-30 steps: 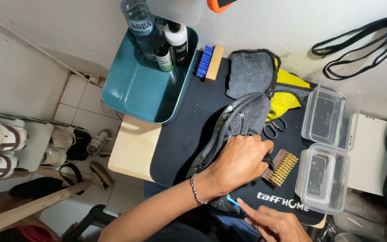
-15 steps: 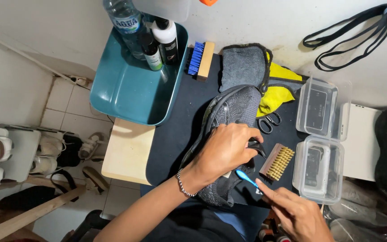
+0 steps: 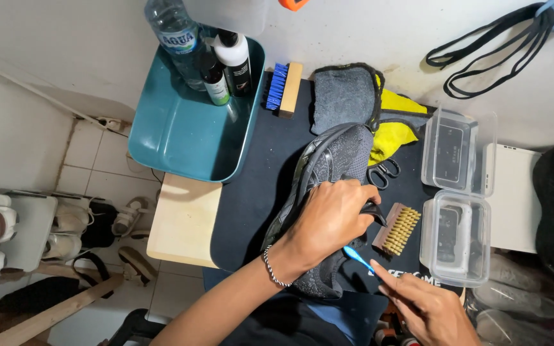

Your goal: The person scrubs the inside and outside of a grey sneaker using a blue toothbrush. They wipe the shoe with a grey cloth and continue scrubbing various parts of the shoe, including the sole and the upper fabric.

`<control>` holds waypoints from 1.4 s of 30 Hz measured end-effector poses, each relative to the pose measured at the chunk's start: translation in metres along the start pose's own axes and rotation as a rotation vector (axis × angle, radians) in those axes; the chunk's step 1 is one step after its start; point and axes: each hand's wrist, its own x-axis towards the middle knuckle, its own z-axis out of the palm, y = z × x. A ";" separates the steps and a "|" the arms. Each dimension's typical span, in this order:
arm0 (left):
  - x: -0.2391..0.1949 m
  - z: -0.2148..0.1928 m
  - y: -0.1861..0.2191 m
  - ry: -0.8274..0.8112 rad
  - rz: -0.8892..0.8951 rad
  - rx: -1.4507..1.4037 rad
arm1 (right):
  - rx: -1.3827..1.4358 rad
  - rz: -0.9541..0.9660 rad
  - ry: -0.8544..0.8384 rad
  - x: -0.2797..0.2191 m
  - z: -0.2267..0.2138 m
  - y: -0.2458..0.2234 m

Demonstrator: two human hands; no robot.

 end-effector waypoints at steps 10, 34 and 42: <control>-0.003 0.005 0.005 0.007 0.015 0.004 | -0.254 0.015 0.017 0.021 0.017 -0.009; -0.003 0.009 0.020 -0.059 0.177 0.161 | -0.136 0.102 0.039 0.024 0.006 0.003; 0.000 -0.001 0.018 -0.067 0.182 0.057 | 0.189 -0.041 -0.079 0.012 -0.009 0.003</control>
